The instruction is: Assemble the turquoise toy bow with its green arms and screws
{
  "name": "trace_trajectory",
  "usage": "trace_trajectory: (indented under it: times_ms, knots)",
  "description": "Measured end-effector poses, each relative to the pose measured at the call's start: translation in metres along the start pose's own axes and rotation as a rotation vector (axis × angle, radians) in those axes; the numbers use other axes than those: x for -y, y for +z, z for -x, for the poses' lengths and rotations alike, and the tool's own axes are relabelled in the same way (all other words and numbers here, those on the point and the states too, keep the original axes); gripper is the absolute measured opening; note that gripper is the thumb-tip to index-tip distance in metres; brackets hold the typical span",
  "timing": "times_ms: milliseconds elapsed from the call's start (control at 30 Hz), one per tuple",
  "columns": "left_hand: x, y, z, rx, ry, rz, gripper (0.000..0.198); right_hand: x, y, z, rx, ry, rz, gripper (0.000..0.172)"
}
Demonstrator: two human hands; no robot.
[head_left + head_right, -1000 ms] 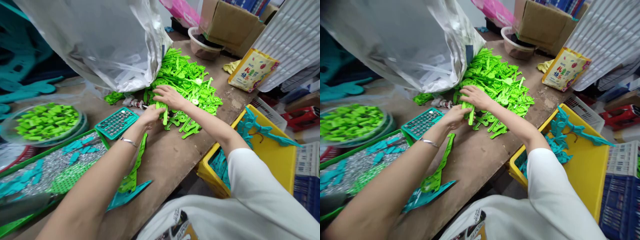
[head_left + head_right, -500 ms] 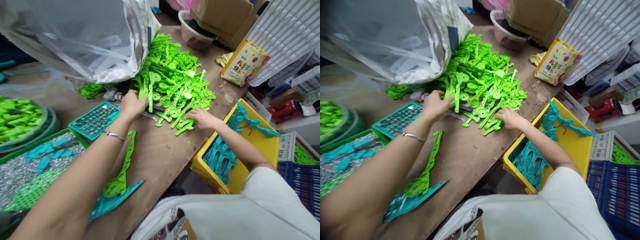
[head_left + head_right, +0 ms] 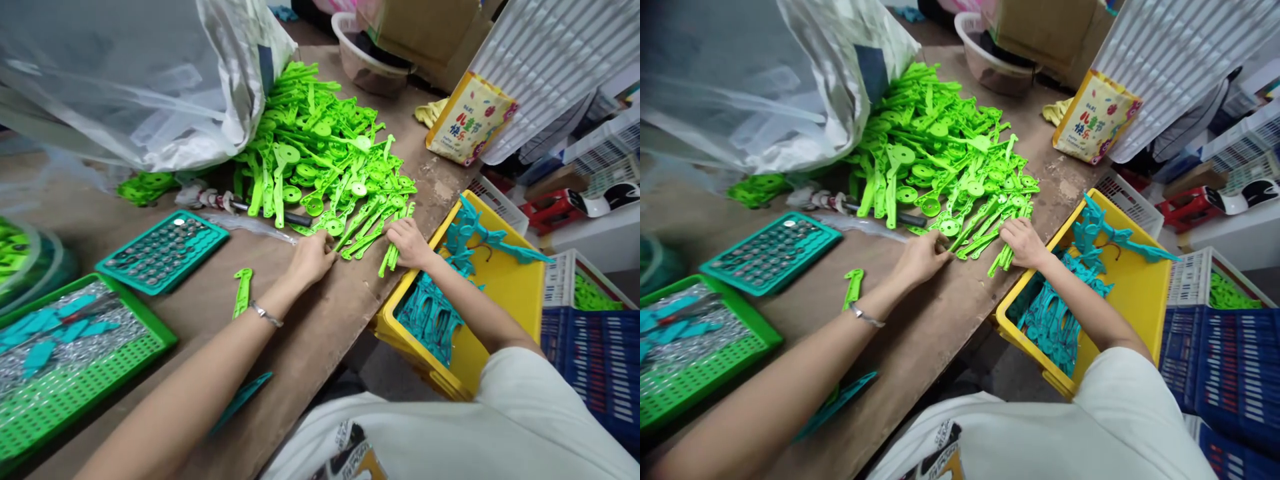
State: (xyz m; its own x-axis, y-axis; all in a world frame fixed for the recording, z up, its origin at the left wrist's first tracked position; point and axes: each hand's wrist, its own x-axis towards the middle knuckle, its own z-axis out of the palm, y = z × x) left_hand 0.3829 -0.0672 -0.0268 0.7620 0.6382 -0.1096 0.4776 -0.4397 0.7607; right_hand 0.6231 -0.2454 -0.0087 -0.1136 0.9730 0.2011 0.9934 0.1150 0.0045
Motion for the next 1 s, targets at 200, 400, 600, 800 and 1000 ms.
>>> trace_trajectory:
  times_ms: [200,400,600,800,1000]
  knots:
    - [-0.013,-0.029,-0.004,-0.077,0.044,0.008,0.019,0.003,0.02,-0.014,0.031,-0.054,0.013,0.033]
    - [0.0,-0.075,0.0,-0.493,0.293,-0.159,0.02,-0.009,0.021,-0.009,-0.021,-0.066,0.031,0.034]
    - [0.042,-0.098,-0.006,-0.606,0.094,-0.306,0.034,-0.014,0.017,-0.011,-0.072,-0.156,-0.084,0.037]
    - [0.045,-0.094,-0.001,-0.523,0.042,-0.419,0.054,-0.014,0.032,-0.016,-0.054,-0.155,-0.069,0.029]
    - [0.016,-0.075,0.0,-0.565,0.223,-0.458,0.039,-0.02,0.023,-0.005,-0.122,-0.084,-0.192,0.05]
